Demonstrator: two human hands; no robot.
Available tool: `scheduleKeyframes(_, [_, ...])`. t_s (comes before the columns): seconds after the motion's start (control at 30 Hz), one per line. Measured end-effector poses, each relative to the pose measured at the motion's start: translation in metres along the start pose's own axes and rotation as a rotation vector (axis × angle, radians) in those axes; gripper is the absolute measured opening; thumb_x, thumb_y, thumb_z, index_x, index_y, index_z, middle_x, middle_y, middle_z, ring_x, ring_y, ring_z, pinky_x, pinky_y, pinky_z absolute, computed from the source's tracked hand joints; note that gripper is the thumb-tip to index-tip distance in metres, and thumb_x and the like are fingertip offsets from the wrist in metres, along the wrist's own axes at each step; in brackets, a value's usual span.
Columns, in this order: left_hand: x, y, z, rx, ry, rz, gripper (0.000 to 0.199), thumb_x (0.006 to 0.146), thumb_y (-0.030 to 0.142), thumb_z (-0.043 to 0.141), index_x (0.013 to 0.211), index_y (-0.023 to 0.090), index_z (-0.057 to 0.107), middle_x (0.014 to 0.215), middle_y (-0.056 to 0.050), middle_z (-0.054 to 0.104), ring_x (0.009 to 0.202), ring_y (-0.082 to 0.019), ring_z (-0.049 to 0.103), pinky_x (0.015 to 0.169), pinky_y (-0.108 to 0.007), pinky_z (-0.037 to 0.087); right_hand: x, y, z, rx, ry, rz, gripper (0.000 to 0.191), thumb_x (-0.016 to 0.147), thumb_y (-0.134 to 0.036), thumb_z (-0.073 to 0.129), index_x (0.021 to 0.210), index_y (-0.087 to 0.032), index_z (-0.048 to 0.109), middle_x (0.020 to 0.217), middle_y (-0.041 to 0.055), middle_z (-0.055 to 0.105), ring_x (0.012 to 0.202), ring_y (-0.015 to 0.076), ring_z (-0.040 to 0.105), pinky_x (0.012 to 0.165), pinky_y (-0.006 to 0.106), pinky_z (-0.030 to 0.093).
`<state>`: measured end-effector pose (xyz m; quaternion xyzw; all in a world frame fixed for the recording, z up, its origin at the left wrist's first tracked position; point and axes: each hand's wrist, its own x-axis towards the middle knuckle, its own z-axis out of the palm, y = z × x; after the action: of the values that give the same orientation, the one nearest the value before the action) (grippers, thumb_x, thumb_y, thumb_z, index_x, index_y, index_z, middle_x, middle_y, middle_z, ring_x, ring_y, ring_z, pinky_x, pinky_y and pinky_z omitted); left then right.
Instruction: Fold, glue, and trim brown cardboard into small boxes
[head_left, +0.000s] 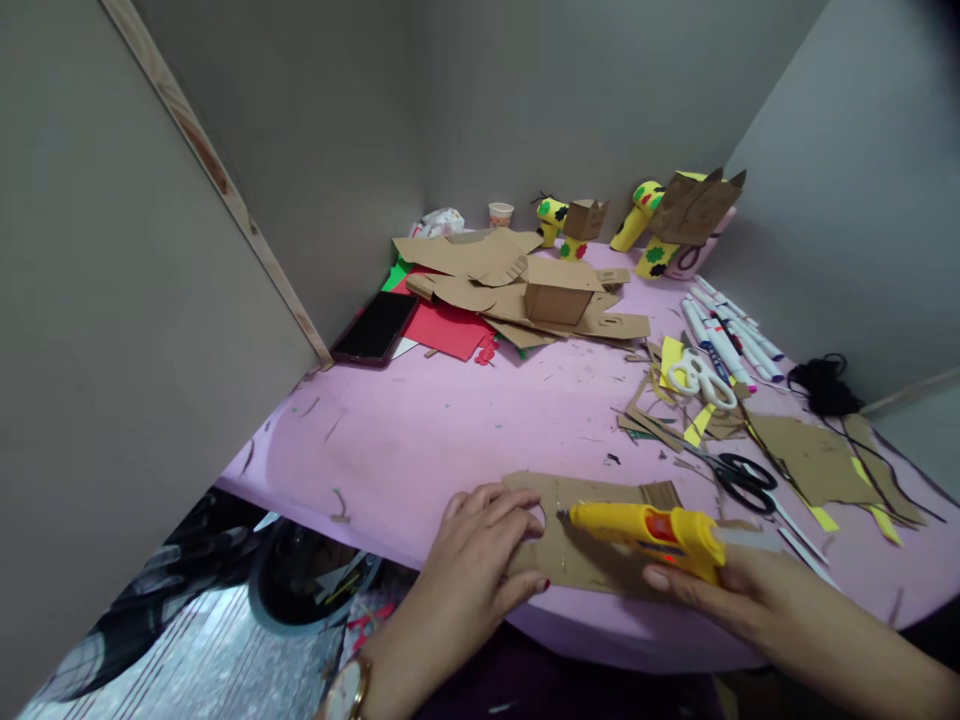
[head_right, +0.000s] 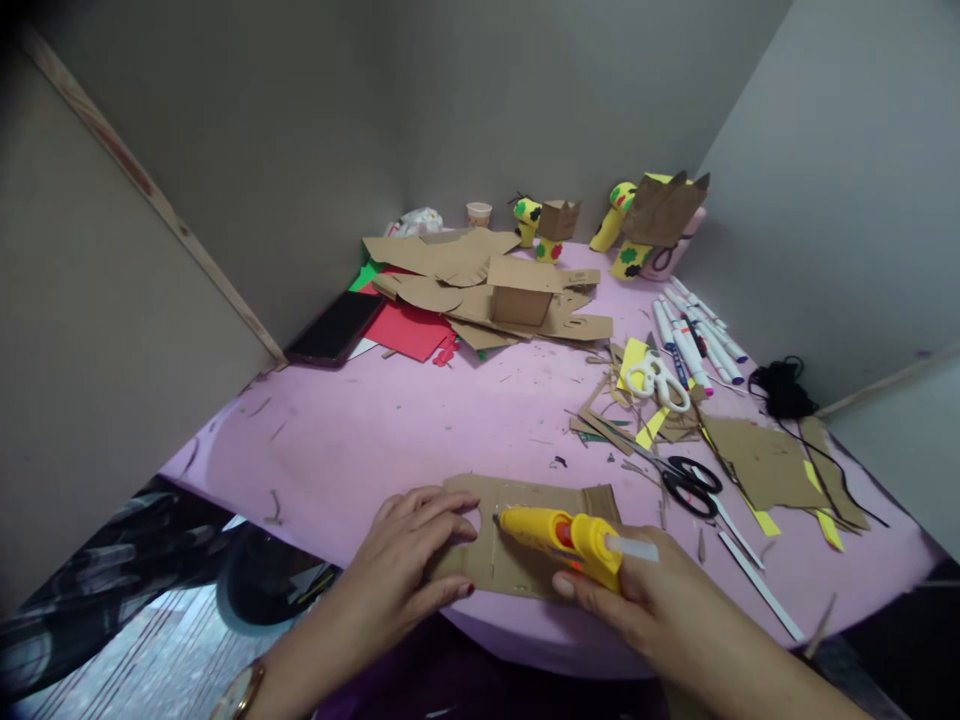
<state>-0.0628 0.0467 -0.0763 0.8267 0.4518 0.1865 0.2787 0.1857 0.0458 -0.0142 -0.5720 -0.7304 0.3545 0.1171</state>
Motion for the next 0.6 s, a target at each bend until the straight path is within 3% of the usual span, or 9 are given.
scheduleKeyframes(0.33, [0.0007, -0.0004, 0.0003, -0.022, 0.006, 0.007, 0.030, 0.079, 0.025, 0.075, 0.102, 0.025, 0.055, 0.134, -0.003, 0.058, 0.122, -0.029, 0.047, 0.099, -0.047, 0.037, -0.0044, -0.0032, 0.0010, -0.058, 0.009, -0.046, 0.025, 0.079, -0.042, 0.056, 0.067, -0.026, 0.070, 0.064, -0.0003, 0.074, 0.058, 0.0219, 0.069, 0.057, 0.028, 0.056])
scheduleKeyframes(0.6, [0.0008, -0.0024, 0.0024, -0.007, 0.025, 0.029, 0.031, 0.078, 0.026, 0.076, 0.102, 0.026, 0.055, 0.133, -0.003, 0.059, 0.120, -0.030, 0.049, 0.098, -0.048, 0.038, -0.0060, -0.0075, 0.0025, 0.047, 0.021, -0.068, 0.023, 0.075, -0.036, 0.057, 0.053, -0.029, 0.058, 0.053, -0.0045, 0.066, 0.047, 0.0189, 0.059, 0.046, 0.028, 0.051])
